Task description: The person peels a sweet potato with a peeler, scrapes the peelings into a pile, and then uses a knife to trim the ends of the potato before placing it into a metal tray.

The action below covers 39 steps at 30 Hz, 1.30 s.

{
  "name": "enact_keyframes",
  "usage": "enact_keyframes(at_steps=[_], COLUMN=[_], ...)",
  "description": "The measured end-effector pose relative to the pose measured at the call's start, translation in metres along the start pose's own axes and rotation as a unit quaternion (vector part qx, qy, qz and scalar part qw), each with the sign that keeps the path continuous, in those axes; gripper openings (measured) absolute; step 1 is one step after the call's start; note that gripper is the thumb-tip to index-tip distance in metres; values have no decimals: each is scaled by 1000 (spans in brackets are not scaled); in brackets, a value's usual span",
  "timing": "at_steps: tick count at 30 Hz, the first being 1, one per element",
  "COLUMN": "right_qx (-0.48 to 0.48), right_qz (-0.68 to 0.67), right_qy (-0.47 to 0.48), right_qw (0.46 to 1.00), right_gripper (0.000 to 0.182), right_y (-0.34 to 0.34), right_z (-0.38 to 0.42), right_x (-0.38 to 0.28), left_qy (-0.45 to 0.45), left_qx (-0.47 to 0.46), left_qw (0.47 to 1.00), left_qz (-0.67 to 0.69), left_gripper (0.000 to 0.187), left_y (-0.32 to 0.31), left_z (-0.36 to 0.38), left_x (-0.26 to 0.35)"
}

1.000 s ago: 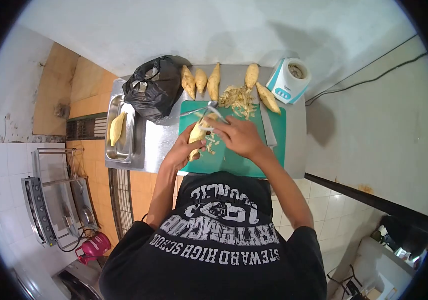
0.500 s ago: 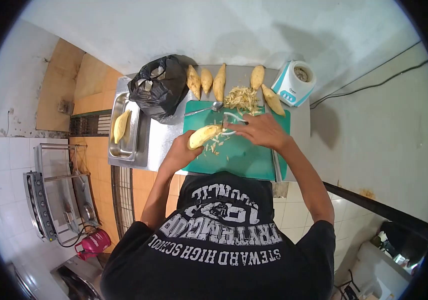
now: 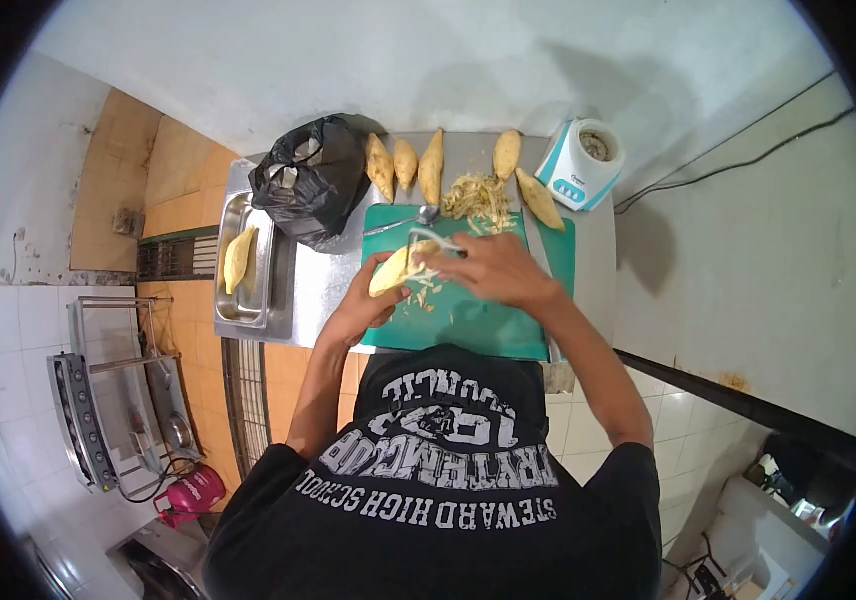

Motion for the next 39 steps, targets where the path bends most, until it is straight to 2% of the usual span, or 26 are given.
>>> enact_keyframes(at_steps=[1,2,3,4,7,9,13,15,18,23,24,26,28,29,30,31,33,39], right_qx=[25,50,41,41,7,-67,-6,6,10,-7,-23,-3,15,33,53,61,-36,-15], right_qz=[-3,-7,-7,-8,71,177,114,57,69,52,52,30,4,14,24,25,78,39], right_qy=[25,50,45,44,42,22,27,55,79,-3,-32,-25,-17,16,46,38,44,34], right_qw=[999,997,998,998,997,982,993,997,994,999,998,999,1000,999,997,997,995,999], right_gripper=[46,47,48,48,47,45,44,43,42,43,42,44,46,46,46,46,45,43], right_y=[0,0,-3,-2,0,-8,17,18,21,9,14,17,26,39,47,48,37,16], right_z=[-4,-4,-5,-4,0,1,-3,-14,-19,15,15,13,3,-5,-10,-12,-15,6], right_x=[-11,-18,-17,-14,10,38,44,16,0,74,80,71,46,25,10,7,3,52], left_qy=[-1,8,17,18,70,83,69,56,20,-32,-44,-63,-213,-160,-162,-170,-182,-219], left_qx=[0,-20,-41,-41,-57,-29,-38,-32,-41,-24,-7,11,79,102,96,89,71,44], left_qw=[1000,998,992,992,988,988,983,991,994,995,997,997,955,953,951,948,946,954], left_qz=[0,58,116,116,124,126,163,115,104,88,63,39,-188,-238,-245,-253,-258,-198], left_gripper=[53,52,52,52,44,42,45,44,43,47,47,47,44,47,47,48,52,54], left_y=[0,-4,-7,-5,-3,2,6,4,-3,13,15,18,21,15,9,3,-1,4], left_z=[1,2,3,3,5,6,4,-3,0,11,16,11,3,7,8,8,7,16], left_x=[3,3,1,0,-6,-8,-7,-5,10,14,19,20,27,38,44,49,51,50])
Point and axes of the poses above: each hand's wrist, its own z-axis away from the middle knuckle, its own y-axis out of the back of the hand, x = y × z, the point moved 7 cm from there along -z, towards the middle knuckle, and after that the axes turned 7 degrees about -x, right-handed, at the moved point
